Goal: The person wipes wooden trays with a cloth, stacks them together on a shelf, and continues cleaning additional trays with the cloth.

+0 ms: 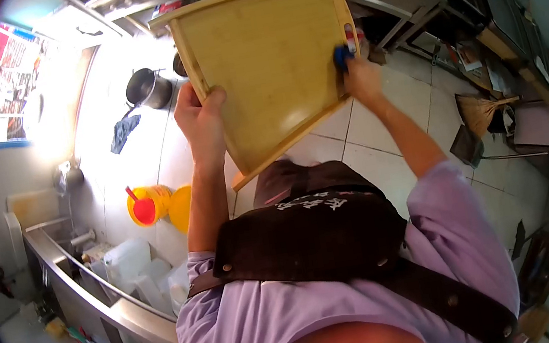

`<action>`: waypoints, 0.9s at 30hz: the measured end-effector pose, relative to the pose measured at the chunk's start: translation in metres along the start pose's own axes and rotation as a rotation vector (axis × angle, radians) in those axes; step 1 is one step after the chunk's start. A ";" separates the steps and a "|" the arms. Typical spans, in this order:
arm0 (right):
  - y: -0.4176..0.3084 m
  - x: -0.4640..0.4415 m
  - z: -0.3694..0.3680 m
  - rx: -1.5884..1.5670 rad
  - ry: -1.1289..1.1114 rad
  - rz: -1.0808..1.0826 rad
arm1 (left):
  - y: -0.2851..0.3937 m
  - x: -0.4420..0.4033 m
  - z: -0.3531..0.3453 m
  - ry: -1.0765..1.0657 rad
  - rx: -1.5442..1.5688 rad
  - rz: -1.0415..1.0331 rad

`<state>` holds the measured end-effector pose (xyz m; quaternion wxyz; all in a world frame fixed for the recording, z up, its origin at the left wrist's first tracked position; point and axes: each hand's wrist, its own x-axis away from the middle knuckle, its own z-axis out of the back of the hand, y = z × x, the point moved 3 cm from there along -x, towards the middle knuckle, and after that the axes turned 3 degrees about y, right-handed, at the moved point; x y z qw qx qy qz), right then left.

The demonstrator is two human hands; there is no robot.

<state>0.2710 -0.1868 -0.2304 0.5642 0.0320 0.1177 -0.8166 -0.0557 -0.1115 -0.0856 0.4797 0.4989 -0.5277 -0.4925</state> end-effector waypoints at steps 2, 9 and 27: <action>0.001 0.043 -0.008 -0.095 -0.107 -0.121 | 0.005 -0.012 -0.014 -0.052 0.067 -0.045; -0.139 0.073 0.095 -0.409 -0.051 0.167 | -0.005 -0.038 -0.073 -0.196 0.115 -0.067; -0.086 -0.021 0.221 -0.415 0.853 0.068 | 0.004 0.001 -0.146 -0.670 -0.198 -0.104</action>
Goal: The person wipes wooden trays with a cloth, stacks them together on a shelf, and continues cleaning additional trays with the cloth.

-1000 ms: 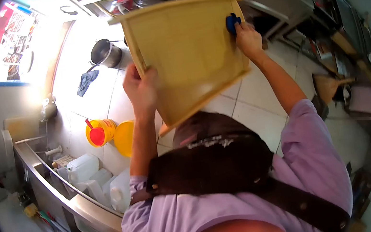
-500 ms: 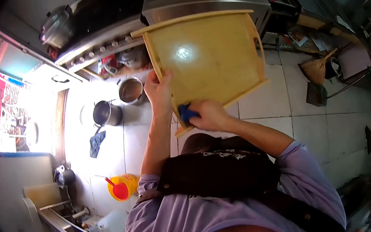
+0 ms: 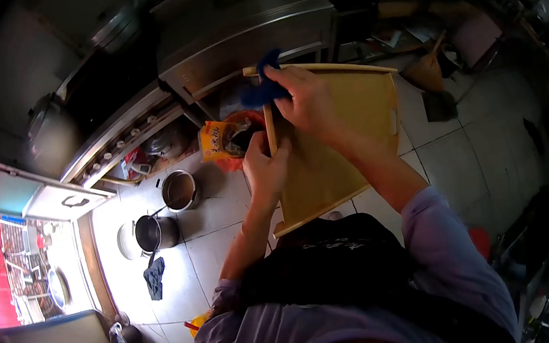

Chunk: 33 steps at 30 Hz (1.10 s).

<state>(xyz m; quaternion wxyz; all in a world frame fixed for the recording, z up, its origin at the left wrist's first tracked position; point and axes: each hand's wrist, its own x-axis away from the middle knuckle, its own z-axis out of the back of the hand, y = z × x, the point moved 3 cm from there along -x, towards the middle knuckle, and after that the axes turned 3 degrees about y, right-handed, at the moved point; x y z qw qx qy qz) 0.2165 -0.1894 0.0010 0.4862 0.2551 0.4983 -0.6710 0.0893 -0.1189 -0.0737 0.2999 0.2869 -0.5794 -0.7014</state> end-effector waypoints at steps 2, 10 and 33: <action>-0.006 0.015 0.011 0.125 -0.098 0.063 | 0.002 -0.003 -0.007 -0.015 -0.023 -0.069; 0.029 0.032 0.037 0.260 -0.148 0.130 | -0.016 -0.019 -0.047 -0.180 0.145 0.025; 0.250 0.389 0.453 -0.178 0.385 -1.640 | 0.049 0.025 -0.291 -0.443 0.126 -0.114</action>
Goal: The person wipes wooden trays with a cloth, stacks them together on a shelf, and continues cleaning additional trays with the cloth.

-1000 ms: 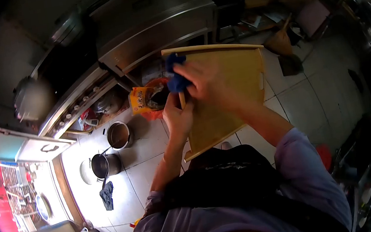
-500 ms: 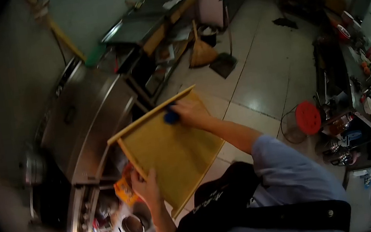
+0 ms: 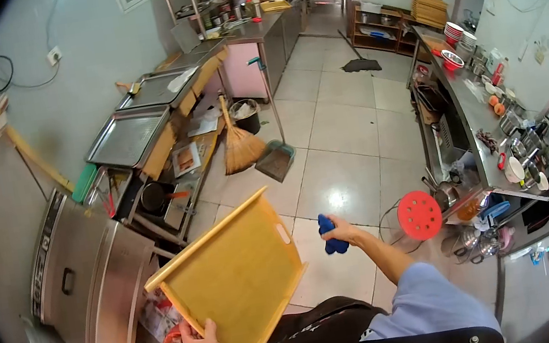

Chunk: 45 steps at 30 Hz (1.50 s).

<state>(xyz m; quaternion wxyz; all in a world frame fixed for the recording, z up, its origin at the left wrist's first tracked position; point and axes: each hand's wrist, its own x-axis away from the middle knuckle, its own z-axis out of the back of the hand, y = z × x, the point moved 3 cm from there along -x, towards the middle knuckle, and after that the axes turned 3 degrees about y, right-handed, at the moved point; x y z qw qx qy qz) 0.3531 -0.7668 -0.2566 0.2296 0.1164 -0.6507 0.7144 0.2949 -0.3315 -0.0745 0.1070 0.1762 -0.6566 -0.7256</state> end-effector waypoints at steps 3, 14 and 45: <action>0.013 -0.009 0.013 -0.096 -0.244 0.010 | 0.004 -0.022 -0.053 -0.117 0.024 0.074; -0.032 -0.081 0.119 0.080 0.282 -0.034 | -0.021 -0.177 -0.265 -0.498 0.129 0.264; -0.192 -0.419 0.589 0.078 0.735 -0.155 | -0.032 -0.371 -0.977 -0.821 0.156 0.433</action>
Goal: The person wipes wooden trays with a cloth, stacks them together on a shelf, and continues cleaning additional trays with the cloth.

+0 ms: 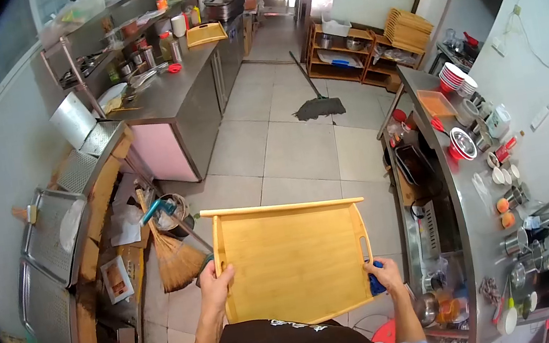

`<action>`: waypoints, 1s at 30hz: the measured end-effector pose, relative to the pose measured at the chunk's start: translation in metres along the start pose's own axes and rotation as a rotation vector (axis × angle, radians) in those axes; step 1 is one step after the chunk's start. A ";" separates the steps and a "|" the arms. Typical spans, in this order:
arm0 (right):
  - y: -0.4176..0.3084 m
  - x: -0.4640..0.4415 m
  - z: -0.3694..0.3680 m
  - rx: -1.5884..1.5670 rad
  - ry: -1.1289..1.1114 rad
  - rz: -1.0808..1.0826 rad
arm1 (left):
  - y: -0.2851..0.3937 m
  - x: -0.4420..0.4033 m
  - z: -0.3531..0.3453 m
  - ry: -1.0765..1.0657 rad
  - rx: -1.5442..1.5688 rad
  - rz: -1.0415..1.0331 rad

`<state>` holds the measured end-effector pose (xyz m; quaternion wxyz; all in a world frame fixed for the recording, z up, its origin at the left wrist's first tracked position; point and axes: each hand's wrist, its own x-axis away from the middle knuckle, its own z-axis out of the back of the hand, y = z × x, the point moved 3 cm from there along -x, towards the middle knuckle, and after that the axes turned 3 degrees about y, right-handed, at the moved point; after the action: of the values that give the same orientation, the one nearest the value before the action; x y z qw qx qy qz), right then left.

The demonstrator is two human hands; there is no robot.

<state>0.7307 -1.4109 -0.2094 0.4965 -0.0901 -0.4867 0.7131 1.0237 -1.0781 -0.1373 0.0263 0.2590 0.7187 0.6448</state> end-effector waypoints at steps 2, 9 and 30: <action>-0.008 -0.034 -0.006 -0.036 -0.020 -0.011 | -0.005 -0.038 -0.011 0.057 -0.034 0.054; -0.088 -0.172 0.007 -0.093 0.087 -0.073 | 0.036 -0.214 -0.101 -0.076 0.019 0.043; -0.229 -0.613 0.076 -0.159 0.142 -0.191 | 0.131 -0.645 -0.381 -0.129 -0.266 0.065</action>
<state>1.1273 -1.9366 -0.2088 0.5865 -0.1328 -0.5115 0.6138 1.4837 -1.6838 -0.1417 0.0857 0.3171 0.6152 0.7167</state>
